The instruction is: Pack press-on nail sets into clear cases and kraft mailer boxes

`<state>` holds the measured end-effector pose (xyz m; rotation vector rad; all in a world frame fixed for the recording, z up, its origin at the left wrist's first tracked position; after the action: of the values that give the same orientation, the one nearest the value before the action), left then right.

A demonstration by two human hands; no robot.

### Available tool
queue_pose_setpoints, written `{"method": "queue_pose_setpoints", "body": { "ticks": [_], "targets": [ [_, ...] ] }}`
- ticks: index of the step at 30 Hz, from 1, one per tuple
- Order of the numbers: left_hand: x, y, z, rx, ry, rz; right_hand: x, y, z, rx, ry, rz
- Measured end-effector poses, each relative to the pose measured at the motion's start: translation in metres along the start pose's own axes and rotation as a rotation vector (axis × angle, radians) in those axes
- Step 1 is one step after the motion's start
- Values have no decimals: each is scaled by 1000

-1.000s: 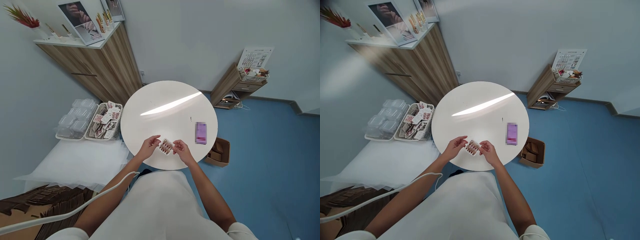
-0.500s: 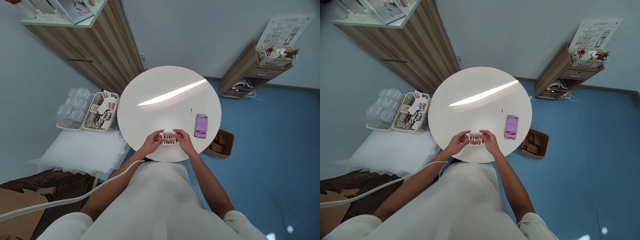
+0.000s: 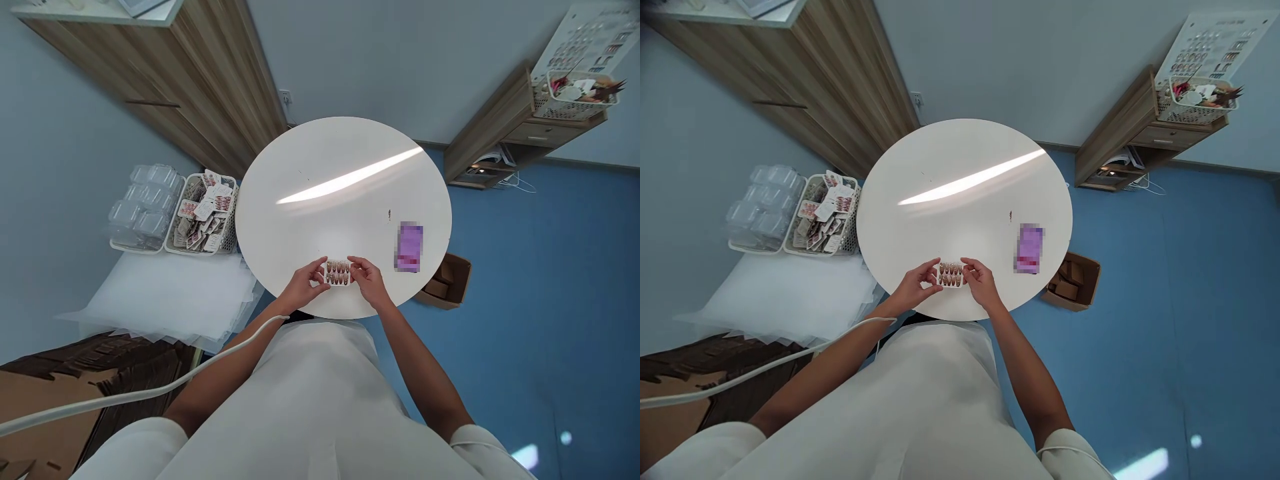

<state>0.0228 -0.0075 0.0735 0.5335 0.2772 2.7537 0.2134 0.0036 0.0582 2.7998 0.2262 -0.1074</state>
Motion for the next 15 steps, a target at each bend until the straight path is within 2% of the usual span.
{"method": "queue_pose_setpoints", "body": {
  "ticks": [3,7,10,15],
  "targets": [
    [8,1,-8,-18,21,-13,-5,2,2,-1,89,-62],
    [24,3,-17,-11,24,-25,-20,4,2,38,329,-131],
    [41,6,-26,22,37,18,-42,0,4,51,423,-94],
    [74,12,-50,24,45,117,-90,-22,11,77,507,-60]
  ]
}}
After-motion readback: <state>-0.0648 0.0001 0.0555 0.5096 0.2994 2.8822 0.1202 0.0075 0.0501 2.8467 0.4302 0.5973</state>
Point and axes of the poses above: each hand's wrist, its own y-axis away from the middle knuckle, its own x-axis out of the back of the hand, z = x × y, the point moved 1 cm from there along -y, towards the middle knuckle
